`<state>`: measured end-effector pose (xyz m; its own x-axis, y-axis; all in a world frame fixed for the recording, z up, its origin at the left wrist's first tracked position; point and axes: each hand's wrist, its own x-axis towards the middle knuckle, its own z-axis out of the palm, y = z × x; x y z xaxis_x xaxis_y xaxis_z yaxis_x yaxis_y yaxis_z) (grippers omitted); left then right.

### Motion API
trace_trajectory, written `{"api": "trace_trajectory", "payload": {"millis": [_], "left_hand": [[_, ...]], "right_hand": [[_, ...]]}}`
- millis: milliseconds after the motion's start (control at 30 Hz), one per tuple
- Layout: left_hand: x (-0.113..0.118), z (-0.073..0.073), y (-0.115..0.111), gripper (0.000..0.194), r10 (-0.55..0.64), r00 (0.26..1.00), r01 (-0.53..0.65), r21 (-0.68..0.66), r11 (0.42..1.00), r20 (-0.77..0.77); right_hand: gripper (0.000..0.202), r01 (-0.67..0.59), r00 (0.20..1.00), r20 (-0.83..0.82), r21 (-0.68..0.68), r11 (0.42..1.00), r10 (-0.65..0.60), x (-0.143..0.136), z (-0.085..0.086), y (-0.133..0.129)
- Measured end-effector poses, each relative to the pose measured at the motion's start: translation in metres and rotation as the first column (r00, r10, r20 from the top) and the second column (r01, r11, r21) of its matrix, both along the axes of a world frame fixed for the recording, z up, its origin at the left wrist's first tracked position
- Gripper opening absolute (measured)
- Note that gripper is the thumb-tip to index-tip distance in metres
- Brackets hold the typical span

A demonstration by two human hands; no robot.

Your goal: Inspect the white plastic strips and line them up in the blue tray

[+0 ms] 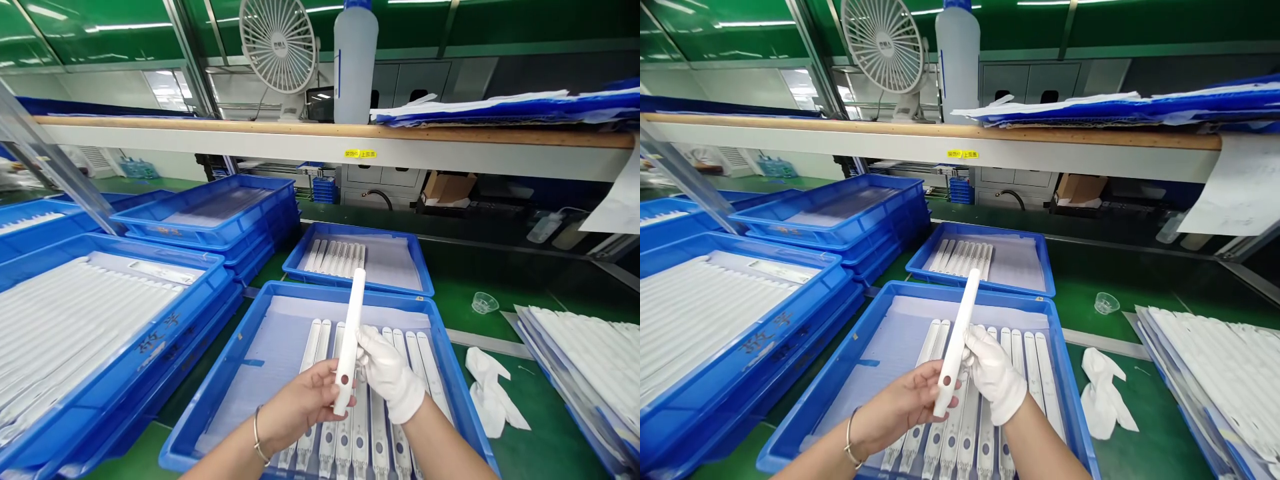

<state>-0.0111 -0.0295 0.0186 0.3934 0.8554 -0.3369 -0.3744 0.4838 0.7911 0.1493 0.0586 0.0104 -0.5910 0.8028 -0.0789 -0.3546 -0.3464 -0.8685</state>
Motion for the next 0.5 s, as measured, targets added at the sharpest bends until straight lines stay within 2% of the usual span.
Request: {"api": "trace_trajectory", "payload": {"millis": [67,133,167,200,233,267,367,433,500], "left_hand": [[0.002,-0.001,0.001,0.038,0.009,1.0,-0.009,0.005,1.0,-0.006],[0.002,-0.003,0.002,0.043,0.037,0.999,-0.037,-0.002,0.999,-0.011],[0.002,-0.004,0.003,0.044,0.049,0.999,-0.049,-0.005,0.999,-0.013],[0.002,-0.005,0.003,0.044,0.058,0.998,-0.058,-0.004,0.998,-0.017],[0.001,-0.005,0.003,0.044,0.062,0.998,-0.062,0.004,0.998,-0.029],[0.0,-0.006,0.003,0.044,0.058,0.997,-0.058,0.015,0.998,-0.052],[-0.006,-0.006,0.0,0.043,0.008,0.974,0.009,0.073,0.997,-0.225],[-0.012,-0.006,-0.004,0.042,-0.068,0.95,0.103,0.102,0.989,-0.304],[-0.018,-0.005,-0.009,0.044,-0.187,0.95,0.219,0.108,0.97,-0.252]], "right_hand": [[0.03,0.017,0.995,0.102,0.078,0.997,-0.025,0.003,0.003,0.0],[0.027,0.134,0.938,0.279,0.252,0.958,-0.204,0.007,0.005,-0.001],[0.026,0.178,0.878,0.348,0.402,0.898,-0.329,0.007,0.006,-0.004],[0.026,0.179,0.812,0.379,0.562,0.808,-0.444,0.006,0.006,-0.007],[0.026,0.142,0.769,0.372,0.693,0.707,-0.519,0.004,0.006,-0.012],[0.027,0.085,0.768,0.347,0.778,0.622,-0.539,-0.001,0.005,-0.018],[0.026,-0.114,0.843,0.337,0.874,0.472,-0.419,-0.017,0.002,-0.035],[0.023,-0.246,0.832,0.377,0.908,0.338,-0.408,-0.023,0.003,-0.039],[0.017,-0.324,0.789,0.406,0.913,0.248,-0.461,-0.018,0.007,-0.03]]}}
